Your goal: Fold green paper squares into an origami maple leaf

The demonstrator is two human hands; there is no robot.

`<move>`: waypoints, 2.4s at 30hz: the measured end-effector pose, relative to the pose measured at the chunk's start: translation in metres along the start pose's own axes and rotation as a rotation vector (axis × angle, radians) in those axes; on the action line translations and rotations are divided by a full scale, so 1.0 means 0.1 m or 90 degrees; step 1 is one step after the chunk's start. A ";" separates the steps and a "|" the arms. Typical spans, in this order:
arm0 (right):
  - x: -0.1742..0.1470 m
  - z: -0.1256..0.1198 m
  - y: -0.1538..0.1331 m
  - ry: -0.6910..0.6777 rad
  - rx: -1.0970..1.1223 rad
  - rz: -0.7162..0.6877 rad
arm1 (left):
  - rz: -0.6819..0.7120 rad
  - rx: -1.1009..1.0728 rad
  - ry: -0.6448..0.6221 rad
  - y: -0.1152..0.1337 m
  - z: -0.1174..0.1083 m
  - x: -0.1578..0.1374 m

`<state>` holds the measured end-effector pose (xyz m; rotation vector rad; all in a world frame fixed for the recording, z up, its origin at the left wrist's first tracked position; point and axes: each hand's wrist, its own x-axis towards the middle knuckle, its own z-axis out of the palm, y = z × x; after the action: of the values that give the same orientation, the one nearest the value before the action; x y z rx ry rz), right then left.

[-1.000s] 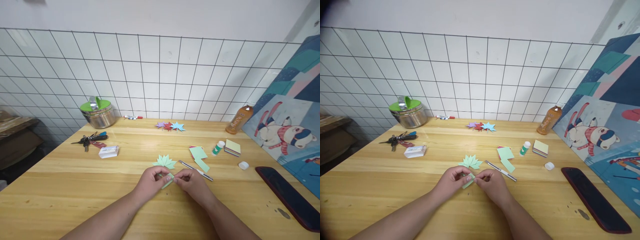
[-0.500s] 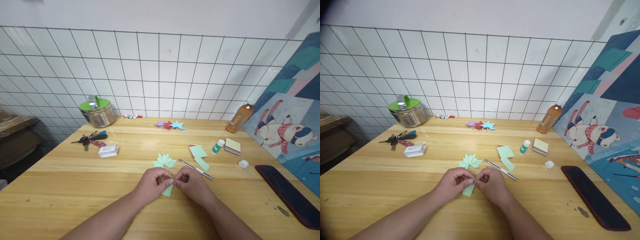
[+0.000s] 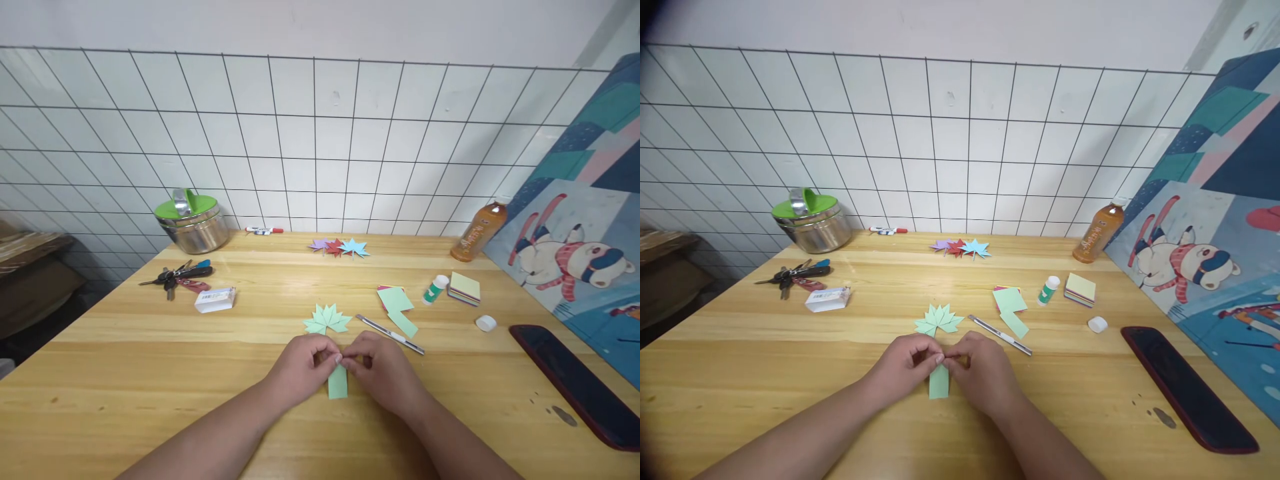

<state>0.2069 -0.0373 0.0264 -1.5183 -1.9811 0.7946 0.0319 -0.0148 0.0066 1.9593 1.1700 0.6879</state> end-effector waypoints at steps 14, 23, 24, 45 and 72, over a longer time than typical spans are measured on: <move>-0.02 -0.01 0.01 0.010 -0.019 0.023 | 0.050 0.107 -0.042 0.12 -0.05 -0.05; -0.02 -0.02 0.04 -0.017 0.003 0.016 | 0.034 0.073 -0.026 0.03 -0.01 -0.04; -0.01 -0.03 0.04 -0.026 0.001 0.012 | 0.028 0.061 -0.023 0.02 -0.01 -0.04; -0.04 -0.03 0.00 -0.008 -0.125 -0.068 | 0.104 0.183 -0.044 0.10 -0.08 -0.05; 0.07 -0.06 0.08 0.056 0.196 0.095 | 0.033 0.108 0.023 0.07 -0.07 0.00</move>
<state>0.2146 -0.0280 0.0246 -1.4993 -1.6095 1.0230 0.0305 -0.0151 0.0163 2.1326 1.2383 0.6709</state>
